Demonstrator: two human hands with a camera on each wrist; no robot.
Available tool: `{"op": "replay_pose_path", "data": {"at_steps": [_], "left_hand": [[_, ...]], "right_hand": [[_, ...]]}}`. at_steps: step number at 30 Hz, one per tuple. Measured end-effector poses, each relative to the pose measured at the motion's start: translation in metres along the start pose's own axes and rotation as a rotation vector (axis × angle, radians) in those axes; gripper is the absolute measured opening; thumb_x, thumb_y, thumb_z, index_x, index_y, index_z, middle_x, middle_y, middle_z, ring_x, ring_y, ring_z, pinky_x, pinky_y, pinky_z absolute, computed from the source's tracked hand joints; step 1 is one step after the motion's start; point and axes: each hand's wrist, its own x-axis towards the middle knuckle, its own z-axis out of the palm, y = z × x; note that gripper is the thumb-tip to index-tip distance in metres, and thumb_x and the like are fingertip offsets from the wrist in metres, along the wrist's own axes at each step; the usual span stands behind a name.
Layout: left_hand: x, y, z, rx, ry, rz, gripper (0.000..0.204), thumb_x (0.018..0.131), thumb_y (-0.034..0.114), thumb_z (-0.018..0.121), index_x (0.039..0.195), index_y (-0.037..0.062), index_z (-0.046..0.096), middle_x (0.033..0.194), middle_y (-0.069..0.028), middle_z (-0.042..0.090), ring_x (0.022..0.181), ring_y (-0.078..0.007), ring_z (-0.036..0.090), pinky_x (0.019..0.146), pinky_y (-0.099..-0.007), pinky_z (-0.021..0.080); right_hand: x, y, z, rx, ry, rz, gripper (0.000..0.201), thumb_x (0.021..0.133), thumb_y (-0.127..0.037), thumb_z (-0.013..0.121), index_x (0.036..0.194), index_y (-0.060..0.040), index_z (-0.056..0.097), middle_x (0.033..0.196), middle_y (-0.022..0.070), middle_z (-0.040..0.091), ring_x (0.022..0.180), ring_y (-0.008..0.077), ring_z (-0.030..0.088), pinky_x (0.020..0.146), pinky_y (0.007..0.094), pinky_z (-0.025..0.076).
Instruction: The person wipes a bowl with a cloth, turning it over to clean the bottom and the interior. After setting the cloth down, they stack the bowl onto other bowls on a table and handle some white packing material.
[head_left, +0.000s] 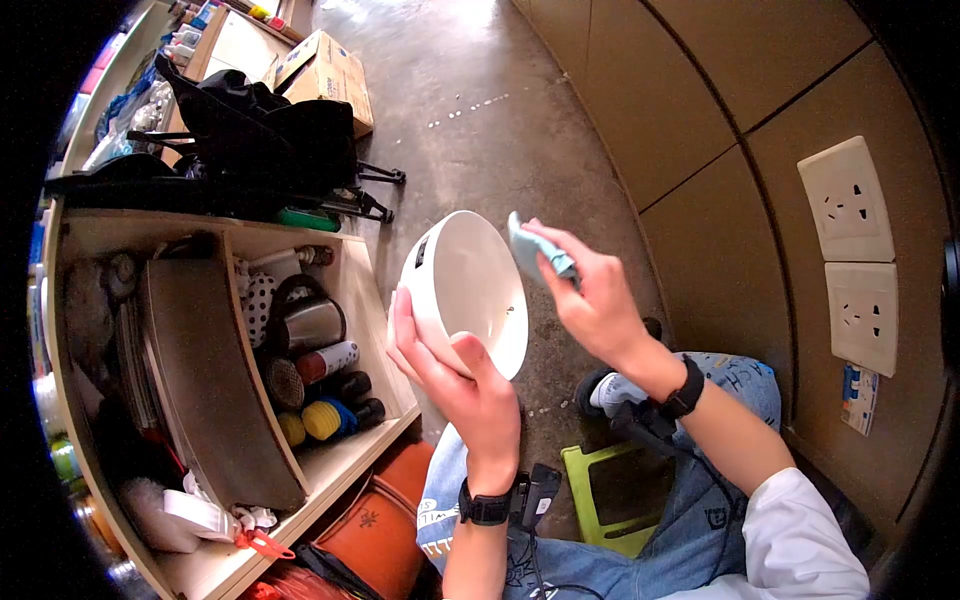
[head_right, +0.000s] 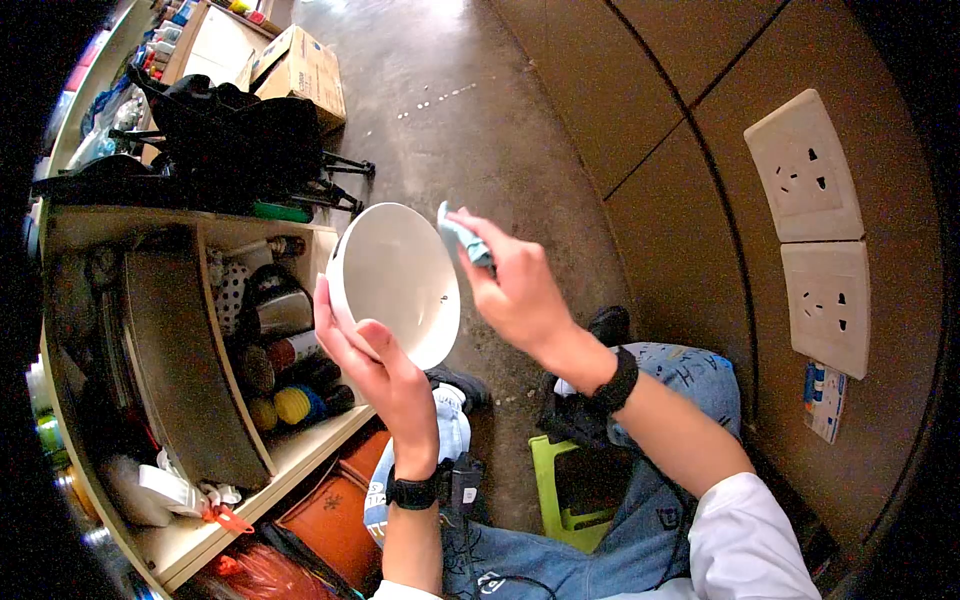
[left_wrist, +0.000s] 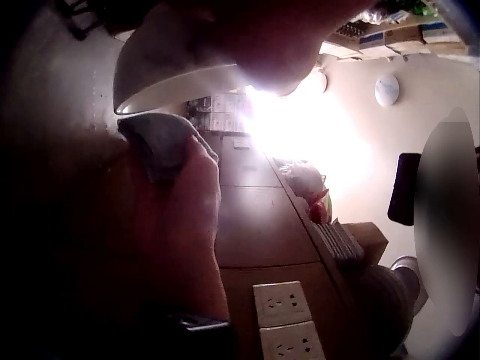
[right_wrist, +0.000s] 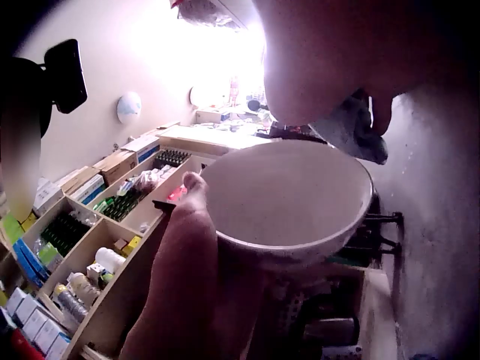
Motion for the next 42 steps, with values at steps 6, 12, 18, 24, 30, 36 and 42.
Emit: {"op": "replay_pose_path", "data": {"at_steps": [6, 12, 18, 24, 30, 36, 42], "left_hand": [[-0.005, 0.003, 0.003, 0.111, 0.018, 0.158, 0.069, 0.101, 0.053, 0.048, 0.149, 0.0042, 0.039, 0.149, -0.0247, 0.035, 0.134, -0.0411, 0.037, 0.111, -0.0533, 0.026], [-0.020, 0.004, 0.014, 0.175, -0.058, 0.260, 0.068, 0.099, 0.053, 0.054, 0.149, 0.0106, 0.040, 0.153, -0.0263, 0.029, 0.134, -0.0432, 0.033, 0.109, -0.0547, 0.026], [-0.028, 0.006, 0.024, 0.193, -0.084, 0.242, 0.068, 0.097, 0.051, 0.058, 0.149, 0.0119, 0.040, 0.153, -0.0269, 0.027, 0.135, -0.0433, 0.031, 0.108, -0.0558, 0.026], [-0.030, 0.013, 0.026, 0.207, -0.088, 0.217, 0.071, 0.095, 0.052, 0.060, 0.150, 0.0129, 0.037, 0.154, -0.0269, 0.025, 0.137, -0.0418, 0.029, 0.109, -0.0571, 0.022], [-0.032, 0.016, 0.027, 0.233, -0.091, 0.185, 0.081, 0.096, 0.064, 0.051, 0.152, 0.0078, 0.034, 0.153, -0.0239, 0.027, 0.141, -0.0404, 0.028, 0.114, -0.0543, 0.023], [-0.031, 0.015, 0.023, 0.208, -0.117, 0.210, 0.071, 0.096, 0.051, 0.061, 0.151, 0.0129, 0.038, 0.155, -0.0255, 0.024, 0.137, -0.0415, 0.028, 0.110, -0.0556, 0.022], [-0.031, 0.018, 0.019, 0.226, -0.130, 0.204, 0.071, 0.096, 0.049, 0.063, 0.151, 0.0128, 0.038, 0.155, -0.0248, 0.025, 0.137, -0.0417, 0.028, 0.111, -0.0558, 0.021]], "right_hand": [[-0.019, -0.015, 0.015, 0.163, -0.120, 0.250, 0.041, 0.098, -0.009, 0.058, 0.138, -0.0004, 0.054, 0.118, 0.0322, 0.061, 0.110, 0.0424, 0.063, 0.082, 0.0381, 0.054], [-0.031, 0.000, 0.023, 0.319, -0.140, 0.304, 0.053, 0.100, -0.010, 0.051, 0.151, -0.0036, 0.037, 0.124, 0.0373, 0.052, 0.113, 0.0416, 0.063, 0.085, 0.0341, 0.051], [-0.032, 0.008, 0.025, 0.432, -0.182, 0.328, 0.058, 0.099, -0.009, 0.046, 0.154, -0.0036, 0.029, 0.125, 0.0360, 0.055, 0.106, 0.0329, 0.069, 0.088, 0.0361, 0.051], [-0.031, 0.010, 0.024, 0.460, -0.213, 0.334, 0.063, 0.097, -0.015, 0.049, 0.154, -0.0015, 0.027, 0.139, 0.0378, 0.043, 0.122, 0.0518, 0.050, 0.098, 0.0431, 0.048], [-0.033, 0.014, 0.026, 0.440, -0.233, 0.260, 0.066, 0.096, -0.019, 0.050, 0.154, -0.0005, 0.025, 0.147, 0.0391, 0.033, 0.131, 0.0519, 0.041, 0.105, 0.0455, 0.044], [-0.035, 0.012, 0.025, 0.381, -0.246, 0.181, 0.067, 0.096, -0.028, 0.051, 0.152, -0.0002, 0.028, 0.146, 0.0380, 0.037, 0.128, 0.0540, 0.043, 0.104, 0.0485, 0.045], [-0.035, 0.014, 0.024, 0.391, -0.275, 0.094, 0.072, 0.096, -0.040, 0.051, 0.152, 0.0001, 0.029, 0.144, 0.0339, 0.044, 0.125, 0.0524, 0.049, 0.103, 0.0471, 0.046]]}}
